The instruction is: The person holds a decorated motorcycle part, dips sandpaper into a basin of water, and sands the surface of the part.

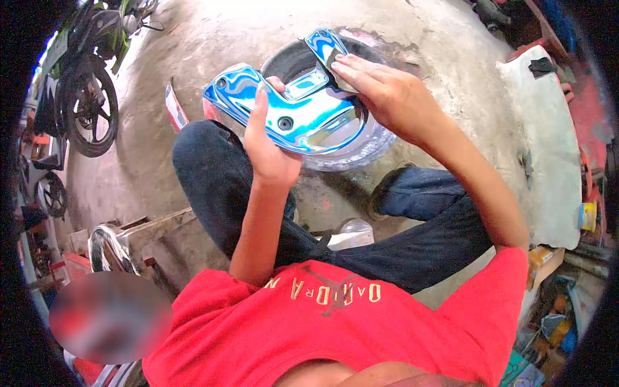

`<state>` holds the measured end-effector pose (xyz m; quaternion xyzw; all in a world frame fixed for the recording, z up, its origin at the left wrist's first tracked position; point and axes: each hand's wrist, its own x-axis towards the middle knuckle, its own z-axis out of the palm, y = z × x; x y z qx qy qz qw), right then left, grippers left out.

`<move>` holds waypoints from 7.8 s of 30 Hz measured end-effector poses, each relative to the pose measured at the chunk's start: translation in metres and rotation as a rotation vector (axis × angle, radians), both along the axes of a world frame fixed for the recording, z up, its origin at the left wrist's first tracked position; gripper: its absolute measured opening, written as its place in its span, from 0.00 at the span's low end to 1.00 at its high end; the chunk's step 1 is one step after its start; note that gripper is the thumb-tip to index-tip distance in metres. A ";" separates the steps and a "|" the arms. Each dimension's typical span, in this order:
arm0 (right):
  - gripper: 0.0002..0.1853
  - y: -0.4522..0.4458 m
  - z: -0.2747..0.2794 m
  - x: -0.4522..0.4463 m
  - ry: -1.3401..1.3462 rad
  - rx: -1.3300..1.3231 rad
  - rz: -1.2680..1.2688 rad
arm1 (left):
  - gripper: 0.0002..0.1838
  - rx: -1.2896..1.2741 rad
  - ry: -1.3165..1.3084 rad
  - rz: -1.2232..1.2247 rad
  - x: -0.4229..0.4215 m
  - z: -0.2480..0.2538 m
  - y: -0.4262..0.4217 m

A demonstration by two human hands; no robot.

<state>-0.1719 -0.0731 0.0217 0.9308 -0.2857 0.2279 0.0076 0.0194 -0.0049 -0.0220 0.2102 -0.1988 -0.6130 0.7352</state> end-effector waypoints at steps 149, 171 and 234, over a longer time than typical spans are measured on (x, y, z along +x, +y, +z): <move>0.19 0.044 0.014 0.017 -0.092 -0.030 0.127 | 0.16 -0.080 0.035 0.013 0.003 -0.009 0.002; 0.10 -0.005 0.029 -0.015 -0.391 0.223 -0.236 | 0.09 -0.022 0.005 -0.117 -0.001 0.003 0.004; 0.27 0.030 -0.026 0.022 -0.096 0.140 0.039 | 0.22 0.134 0.195 -0.194 -0.012 0.005 0.008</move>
